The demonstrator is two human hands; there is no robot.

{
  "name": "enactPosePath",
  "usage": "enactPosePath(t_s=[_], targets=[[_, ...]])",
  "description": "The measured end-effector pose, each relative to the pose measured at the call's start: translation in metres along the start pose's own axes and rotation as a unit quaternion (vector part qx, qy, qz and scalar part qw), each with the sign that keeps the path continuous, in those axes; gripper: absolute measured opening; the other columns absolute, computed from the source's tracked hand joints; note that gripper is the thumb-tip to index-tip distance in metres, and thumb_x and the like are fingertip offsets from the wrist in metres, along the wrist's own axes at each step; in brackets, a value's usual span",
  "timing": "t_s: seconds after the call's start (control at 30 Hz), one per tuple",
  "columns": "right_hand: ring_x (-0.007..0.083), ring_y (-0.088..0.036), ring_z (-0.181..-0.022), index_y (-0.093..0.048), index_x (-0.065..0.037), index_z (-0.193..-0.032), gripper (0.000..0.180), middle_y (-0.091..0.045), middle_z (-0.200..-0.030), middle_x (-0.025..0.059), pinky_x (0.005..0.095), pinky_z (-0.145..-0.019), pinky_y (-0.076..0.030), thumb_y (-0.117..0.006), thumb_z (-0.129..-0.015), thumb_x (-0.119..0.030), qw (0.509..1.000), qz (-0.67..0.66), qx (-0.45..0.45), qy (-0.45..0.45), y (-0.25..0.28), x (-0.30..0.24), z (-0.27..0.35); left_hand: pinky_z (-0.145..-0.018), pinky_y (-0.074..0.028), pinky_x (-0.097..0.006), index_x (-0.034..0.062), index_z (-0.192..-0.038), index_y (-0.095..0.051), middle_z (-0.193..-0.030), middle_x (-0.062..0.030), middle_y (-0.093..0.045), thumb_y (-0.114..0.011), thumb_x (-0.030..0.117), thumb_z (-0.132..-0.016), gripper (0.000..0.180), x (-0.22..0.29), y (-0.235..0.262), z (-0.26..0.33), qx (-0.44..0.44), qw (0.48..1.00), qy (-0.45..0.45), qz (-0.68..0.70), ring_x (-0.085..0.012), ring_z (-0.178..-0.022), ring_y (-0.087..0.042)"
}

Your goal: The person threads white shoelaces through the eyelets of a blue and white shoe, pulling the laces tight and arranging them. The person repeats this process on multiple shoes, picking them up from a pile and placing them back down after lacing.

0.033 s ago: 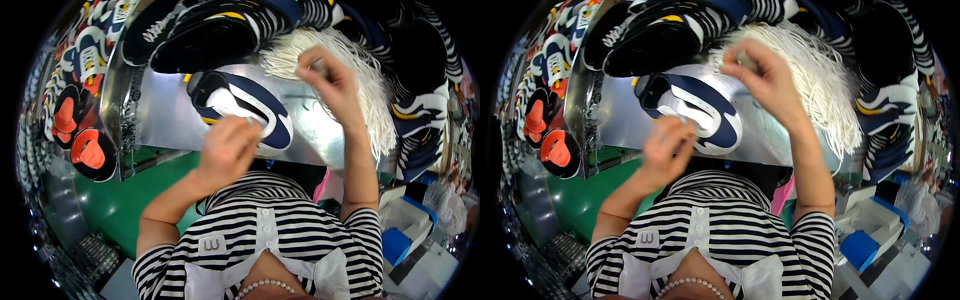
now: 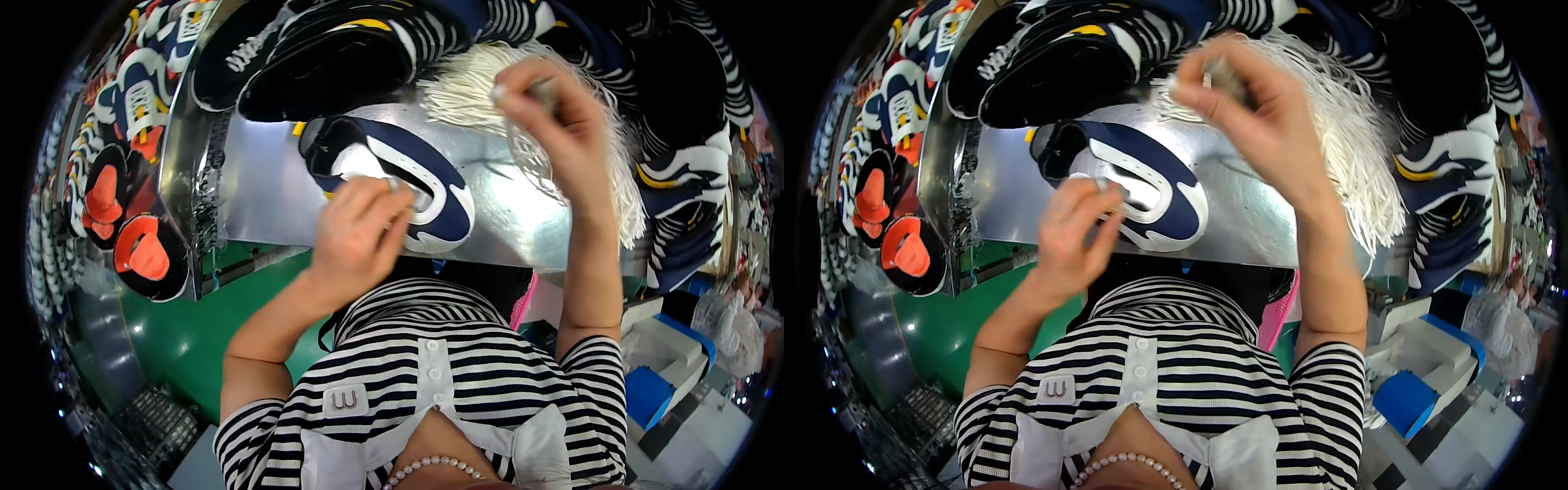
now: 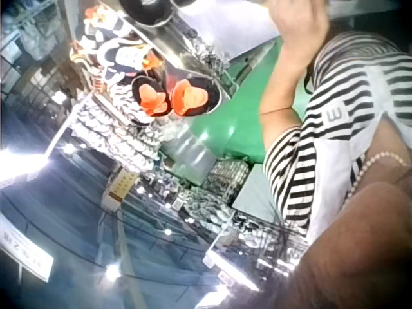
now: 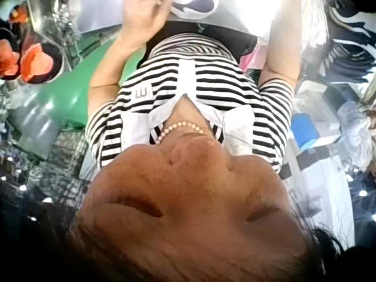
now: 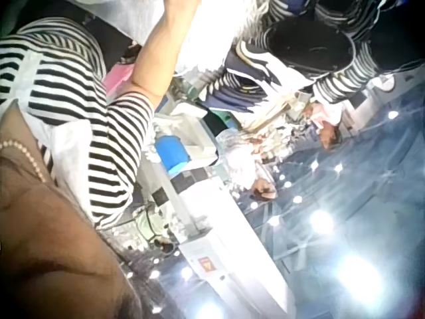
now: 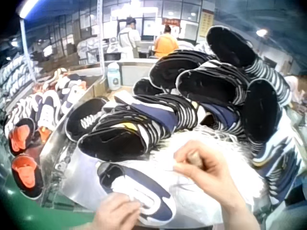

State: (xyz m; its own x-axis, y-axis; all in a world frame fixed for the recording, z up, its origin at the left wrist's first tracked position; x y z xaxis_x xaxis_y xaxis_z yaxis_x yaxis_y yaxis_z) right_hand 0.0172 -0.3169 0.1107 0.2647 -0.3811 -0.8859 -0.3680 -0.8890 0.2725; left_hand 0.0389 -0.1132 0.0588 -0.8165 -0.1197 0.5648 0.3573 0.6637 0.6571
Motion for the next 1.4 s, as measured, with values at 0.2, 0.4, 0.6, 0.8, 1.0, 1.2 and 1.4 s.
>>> enactPosePath(t_s=[0.2,0.4,0.6,0.8,1.0,1.2,1.4], targets=[[0.0005,-0.047,-0.060,-0.064,-0.002,-0.099,0.013,-0.064,-0.086,0.0035,0.0164,-0.051,-0.032,-0.064,-0.093,-0.013,0.998,-0.064,-0.014,-0.003,0.037,-0.070,0.001,-0.076,-0.050,-0.026,0.0014,-0.127,-0.057,-0.101,-0.0101,-0.066,-0.067,-0.003,-0.084,0.044,-0.001,0.021,-0.055,-0.025,0.975,0.064,0.209,-0.0133,-0.081,-0.060],[0.0009,-0.040,-0.059,-0.065,-0.005,-0.094,0.014,-0.063,-0.077,-0.0029,0.0178,-0.051,-0.030,-0.069,-0.090,-0.017,0.971,-0.090,0.002,-0.223,0.035,0.008,0.053,-0.070,-0.052,-0.030,0.0005,-0.124,-0.060,-0.085,-0.0082,-0.069,-0.063,0.006,-0.091,0.033,0.026,-0.074,-0.107,-0.246,0.904,0.093,0.336,-0.0137,-0.072,-0.065],[0.0036,-0.045,-0.059,-0.062,-0.004,-0.097,0.013,-0.063,-0.083,0.0014,0.0163,-0.051,-0.034,-0.067,-0.088,-0.011,0.957,-0.237,0.154,-0.072,0.114,-0.058,0.117,-0.075,-0.054,-0.038,0.0043,-0.108,-0.069,-0.084,-0.0142,-0.071,-0.059,0.005,-0.086,0.024,-0.017,-0.093,-0.130,-0.110,0.985,-0.070,-0.111,-0.0299,-0.080,-0.070],[0.0074,-0.047,-0.043,-0.060,-0.008,-0.095,0.012,-0.067,-0.079,0.0035,0.0222,-0.039,-0.036,-0.068,-0.086,-0.006,0.767,-0.508,-0.132,0.370,0.198,-0.227,0.200,-0.071,-0.053,-0.037,0.0062,-0.125,-0.060,-0.122,-0.0133,-0.061,-0.068,0.020,-0.090,0.039,-0.003,-0.056,-0.124,-0.058,0.994,-0.063,-0.067,-0.0264,-0.077,-0.068],[0.0011,-0.037,-0.050,-0.060,-0.007,-0.093,0.006,-0.053,-0.068,-0.0047,0.0181,-0.044,-0.025,-0.064,-0.091,-0.011,0.932,-0.188,0.223,-0.216,0.121,0.031,0.243,-0.068,-0.050,-0.038,0.0001,-0.095,-0.063,-0.095,-0.0126,-0.061,-0.072,0.010,-0.084,0.018,0.010,-0.001,-0.057,-0.080,0.964,-0.142,-0.212,-0.0276,-0.077,-0.063],[0.0178,-0.060,-0.091,-0.060,0.000,-0.103,0.013,-0.067,-0.103,0.0068,0.0289,-0.087,-0.046,-0.060,-0.095,-0.011,0.939,0.003,0.270,-0.214,0.080,0.108,0.151,-0.069,-0.049,-0.042,0.0008,-0.104,-0.063,-0.097,-0.0136,-0.062,-0.069,0.017,-0.087,0.024,-0.033,-0.005,-0.023,-0.198,0.966,0.013,-0.166,-0.0344,-0.082,-0.063],[0.0055,-0.051,-0.077,-0.057,-0.005,-0.097,0.006,-0.063,-0.094,0.0027,0.0194,-0.072,-0.041,-0.059,-0.096,-0.010,0.949,-0.114,0.150,-0.251,-0.020,0.101,0.170,-0.071,-0.051,-0.038,-0.0048,-0.101,-0.067,-0.091,-0.0197,-0.069,-0.054,0.051,-0.097,0.057,-0.092,-0.052,0.001,-0.412,0.873,0.261,-0.016,-0.0332,-0.080,-0.065]])
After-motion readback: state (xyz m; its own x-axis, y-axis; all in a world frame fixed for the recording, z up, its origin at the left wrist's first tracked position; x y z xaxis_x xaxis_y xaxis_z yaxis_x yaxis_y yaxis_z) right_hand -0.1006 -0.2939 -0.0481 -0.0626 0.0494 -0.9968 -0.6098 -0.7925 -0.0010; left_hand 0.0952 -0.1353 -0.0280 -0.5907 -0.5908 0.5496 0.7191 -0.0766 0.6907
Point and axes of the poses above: each hand's wrist, its own z-axis away from the middle knuckle, its own y-axis out of the back of the hand, x = y × z, the point moved 9 cm from there along -z, towards the middle knuckle
